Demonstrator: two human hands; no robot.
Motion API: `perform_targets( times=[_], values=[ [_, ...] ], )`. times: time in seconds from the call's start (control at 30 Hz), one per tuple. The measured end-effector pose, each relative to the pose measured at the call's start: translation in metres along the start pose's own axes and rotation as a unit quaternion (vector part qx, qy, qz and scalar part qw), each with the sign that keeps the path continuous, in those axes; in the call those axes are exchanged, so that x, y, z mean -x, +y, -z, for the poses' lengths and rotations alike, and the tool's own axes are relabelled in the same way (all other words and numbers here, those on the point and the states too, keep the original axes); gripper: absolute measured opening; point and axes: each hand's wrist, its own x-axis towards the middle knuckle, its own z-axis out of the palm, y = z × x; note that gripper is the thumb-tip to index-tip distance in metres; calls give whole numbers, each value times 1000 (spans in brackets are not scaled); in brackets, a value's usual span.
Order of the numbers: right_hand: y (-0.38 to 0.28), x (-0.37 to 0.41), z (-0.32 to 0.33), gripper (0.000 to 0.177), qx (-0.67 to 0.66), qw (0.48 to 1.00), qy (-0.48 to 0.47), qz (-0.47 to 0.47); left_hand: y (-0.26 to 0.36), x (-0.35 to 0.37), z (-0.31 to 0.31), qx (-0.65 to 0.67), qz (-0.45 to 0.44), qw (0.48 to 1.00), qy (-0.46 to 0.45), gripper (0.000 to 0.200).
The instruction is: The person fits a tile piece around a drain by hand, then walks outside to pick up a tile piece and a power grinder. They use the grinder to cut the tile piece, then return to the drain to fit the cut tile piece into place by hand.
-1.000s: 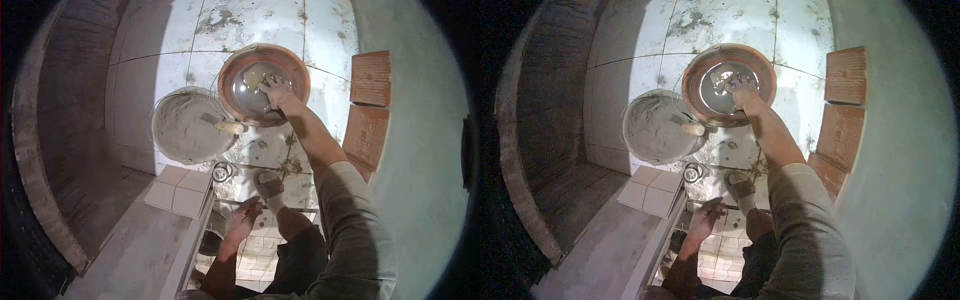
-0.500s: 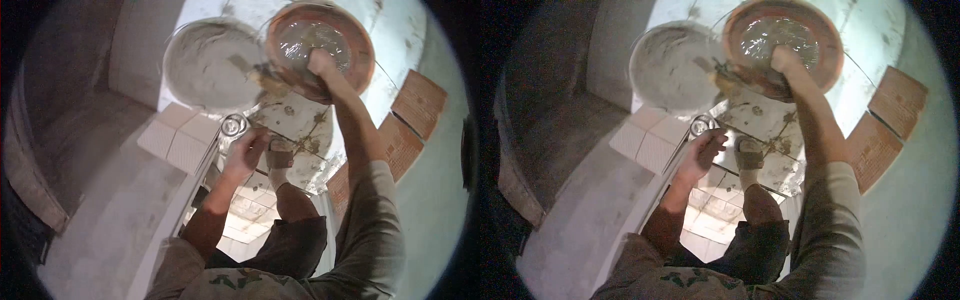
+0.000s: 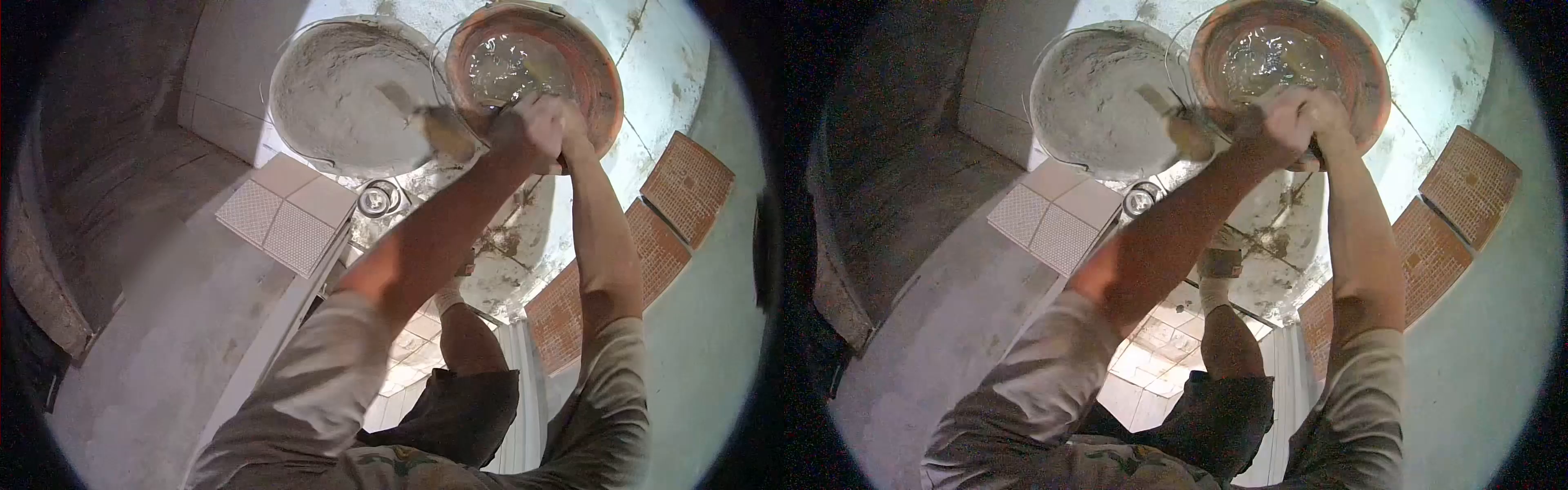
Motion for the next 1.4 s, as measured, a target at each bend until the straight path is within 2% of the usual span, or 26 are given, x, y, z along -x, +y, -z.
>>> perform_targets(
  times=[0.07,0.1,0.17,0.23,0.27,0.33,0.37,0.4,0.43,0.47,0.5,0.53,0.57,0.63,0.73,0.77,0.8,0.83,0.9,0.93,1.0,1.13,1.23,1.3,1.33,1.4],
  values=[
    [1,5,0,31,-20,998,22,-51,-8,-14,-31,38,54,998,9,15],
    [1,11,0,29,-43,993,43,-105,-10,-16,-41,-32,68,997,16,15],
    [-13,30,26,30,16,994,7,-105,-37,-16,-76,-102,81,991,19,16],
    [-22,63,48,32,53,996,5,-75,-94,1,-128,-158,97,946,-267,18],
    [-26,83,56,31,33,998,39,-42,-84,1,-115,-156,99,946,-268,18],
    [-50,125,64,24,-56,956,288,25,-41,-2,-64,-114,-118,983,-80,16],
    [-70,147,64,18,-35,927,372,9,-20,-3,-45,-115,-118,983,-78,16],
    [-75,166,57,18,-45,924,379,-6,-1,-3,-28,-5,-36,999,-24,14],
    [-83,184,37,15,-107,920,373,-57,16,-1,-11,104,47,993,32,13],
    [-86,199,4,16,-216,921,293,-142,27,5,8,157,61,984,51,14],
    [-71,206,-62,33,-640,718,197,-189,34,16,28,210,75,972,70,18],
    [-81,212,-101,47,-757,632,128,-110,41,30,43,176,109,978,38,23],
    [-66,215,-129,47,-757,632,128,-108,44,43,58,142,141,980,7,29],
    [-236,76,-208,45,-726,676,121,-30,40,86,91,246,191,950,-11,32],
    [-232,73,-284,43,-670,728,115,86,24,150,138,269,315,909,-41,30],
    [-245,64,-289,40,-406,896,106,146,20,169,154,274,349,896,-19,29],
    [-265,56,-247,38,-102,972,87,194,18,181,173,253,406,878,-14,28],
    [-277,51,-230,38,-105,971,86,197,16,191,189,231,461,857,-9,28],
    [-296,46,-212,34,12,975,-56,216,8,218,204,191,471,861,2,27],
    [-300,46,-215,34,13,974,-54,219,3,231,209,154,476,866,14,25],
    [-296,50,-221,37,130,958,78,242,-1,252,215,166,496,852,21,27],
    [-291,46,-229,42,84,956,145,242,-4,279,216,186,510,838,49,28],
    [-289,69,-192,50,124,960,34,250,0,293,221,183,480,856,57,27],
    [-283,93,-143,54,80,956,-166,228,9,310,220,226,510,828,50,26],
    [-275,108,-124,56,65,953,-191,224,11,319,218,159,450,878,46,25],
    [-241,145,-118,52,30,972,20,230,27,328,228,186,464,866,20,26]
  ],
)
